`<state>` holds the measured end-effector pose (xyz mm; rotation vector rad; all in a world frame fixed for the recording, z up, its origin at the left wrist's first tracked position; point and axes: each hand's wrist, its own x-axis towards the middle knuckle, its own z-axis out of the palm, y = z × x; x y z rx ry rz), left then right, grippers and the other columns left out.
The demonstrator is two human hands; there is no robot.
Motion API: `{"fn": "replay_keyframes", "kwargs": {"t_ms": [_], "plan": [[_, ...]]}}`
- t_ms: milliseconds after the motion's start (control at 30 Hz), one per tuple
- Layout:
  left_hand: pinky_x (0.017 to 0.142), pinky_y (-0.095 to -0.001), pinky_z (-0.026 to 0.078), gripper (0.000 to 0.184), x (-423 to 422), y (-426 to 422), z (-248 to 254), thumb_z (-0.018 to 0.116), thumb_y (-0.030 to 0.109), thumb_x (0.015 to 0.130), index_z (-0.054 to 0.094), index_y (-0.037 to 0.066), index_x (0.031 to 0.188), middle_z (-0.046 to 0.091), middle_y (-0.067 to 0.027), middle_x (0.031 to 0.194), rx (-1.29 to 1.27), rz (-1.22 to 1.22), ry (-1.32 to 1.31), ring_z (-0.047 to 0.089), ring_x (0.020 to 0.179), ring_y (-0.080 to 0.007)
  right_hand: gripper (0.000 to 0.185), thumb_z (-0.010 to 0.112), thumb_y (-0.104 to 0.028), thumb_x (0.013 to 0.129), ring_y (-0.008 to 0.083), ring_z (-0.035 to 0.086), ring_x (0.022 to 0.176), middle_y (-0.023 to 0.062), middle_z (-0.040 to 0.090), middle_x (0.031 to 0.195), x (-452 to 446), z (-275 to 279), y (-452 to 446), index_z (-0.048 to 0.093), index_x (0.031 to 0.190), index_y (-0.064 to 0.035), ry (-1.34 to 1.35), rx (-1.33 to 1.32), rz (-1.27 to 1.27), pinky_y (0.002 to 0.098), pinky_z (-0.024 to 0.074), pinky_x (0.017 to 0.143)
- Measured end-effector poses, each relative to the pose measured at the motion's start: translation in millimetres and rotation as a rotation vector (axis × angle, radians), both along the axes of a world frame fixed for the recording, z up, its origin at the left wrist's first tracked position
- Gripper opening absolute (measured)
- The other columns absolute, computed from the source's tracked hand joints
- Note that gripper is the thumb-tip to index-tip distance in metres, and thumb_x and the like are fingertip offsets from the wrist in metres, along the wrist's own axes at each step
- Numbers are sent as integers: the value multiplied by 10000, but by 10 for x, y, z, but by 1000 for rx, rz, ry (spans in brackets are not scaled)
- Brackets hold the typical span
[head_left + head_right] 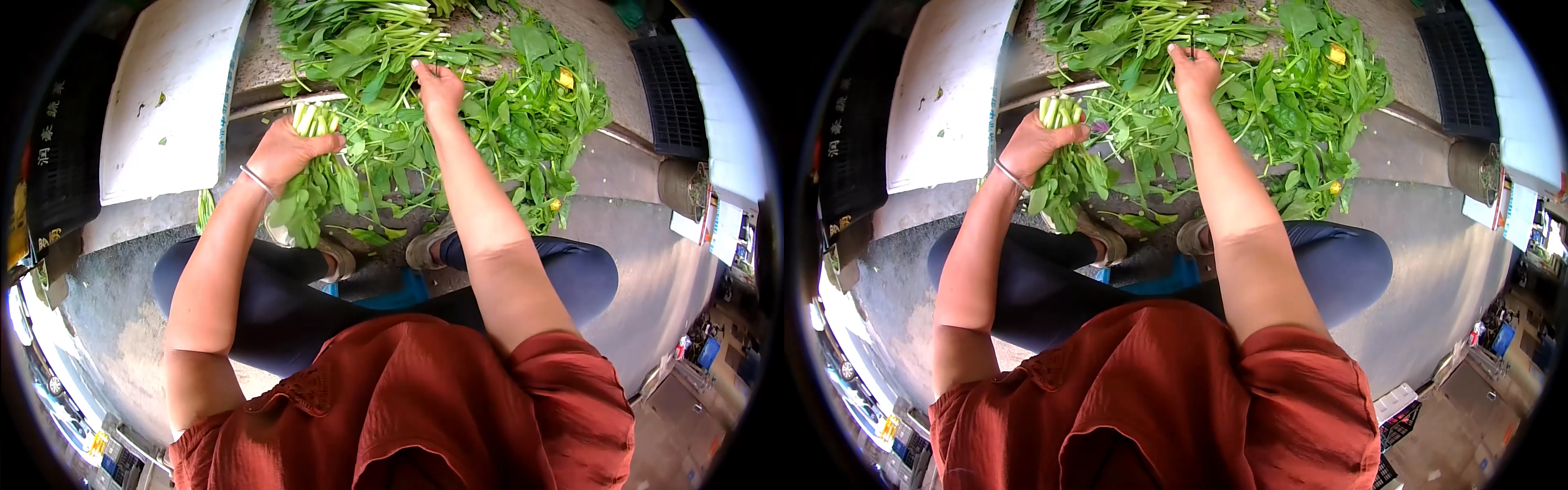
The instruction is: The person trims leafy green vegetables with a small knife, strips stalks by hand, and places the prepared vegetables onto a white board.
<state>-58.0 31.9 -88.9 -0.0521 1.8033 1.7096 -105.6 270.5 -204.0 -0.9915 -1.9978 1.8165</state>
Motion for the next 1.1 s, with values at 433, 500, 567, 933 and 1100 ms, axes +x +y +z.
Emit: {"fn": "replay_keyframes", "kwargs": {"t_ms": [433, 500, 567, 933, 1100], "plan": [[728, -264, 460, 401, -39, 159, -20, 738, 232, 632, 590, 18, 936, 639, -80, 840, -328, -169, 424, 590, 739, -156, 230, 693, -215, 724, 109, 545, 427, 33, 579, 561, -29, -23, -12, 585, 770, -16, 6, 38, 27, 237, 427, 426], [711, -274, 469, 395, -81, 150, -111, 730, 243, 631, 593, 26, 931, 642, -84, 820, -334, -122, 475, 603, 727, -169, 206, 691, -176, 730, 100, 543, 442, 41, 586, 609, 67, 40, -32, 577, 760, -6, 94, -23, 46, 220, 421, 420], [701, -277, 473, 391, -76, 168, -18, 725, 244, 631, 593, 29, 930, 642, -88, 805, -360, -107, 487, 606, 715, -174, 191, 689, -146, 733, 93, 534, 454, 38, 583, 653, 358, 253, -163, 568, 759, -1, 138, -13, 161, 211, 415, 407], [683, -247, 459, 267, 73, 253, -90, 730, 77, 651, 604, 16, 879, 637, -35, 819, -48, -232, 128, 560, 720, -86, 228, 628, -252, 812, 54, 455, 469, -16, 522, 639, 1269, 841, -632, 563, 841, -35, 58, -580, 385, 177, 282, 367], [691, -243, 454, 270, 109, 279, -76, 719, 34, 649, 617, 27, 899, 629, -14, 826, -86, -247, 42, 555, 734, -87, 464, 431, -400, 900, 44, 381, 517, -20, 424, 611, 1371, 931, -537, 526, 1136, -12, 43, -520, 585, 170, 279, 415]]}}
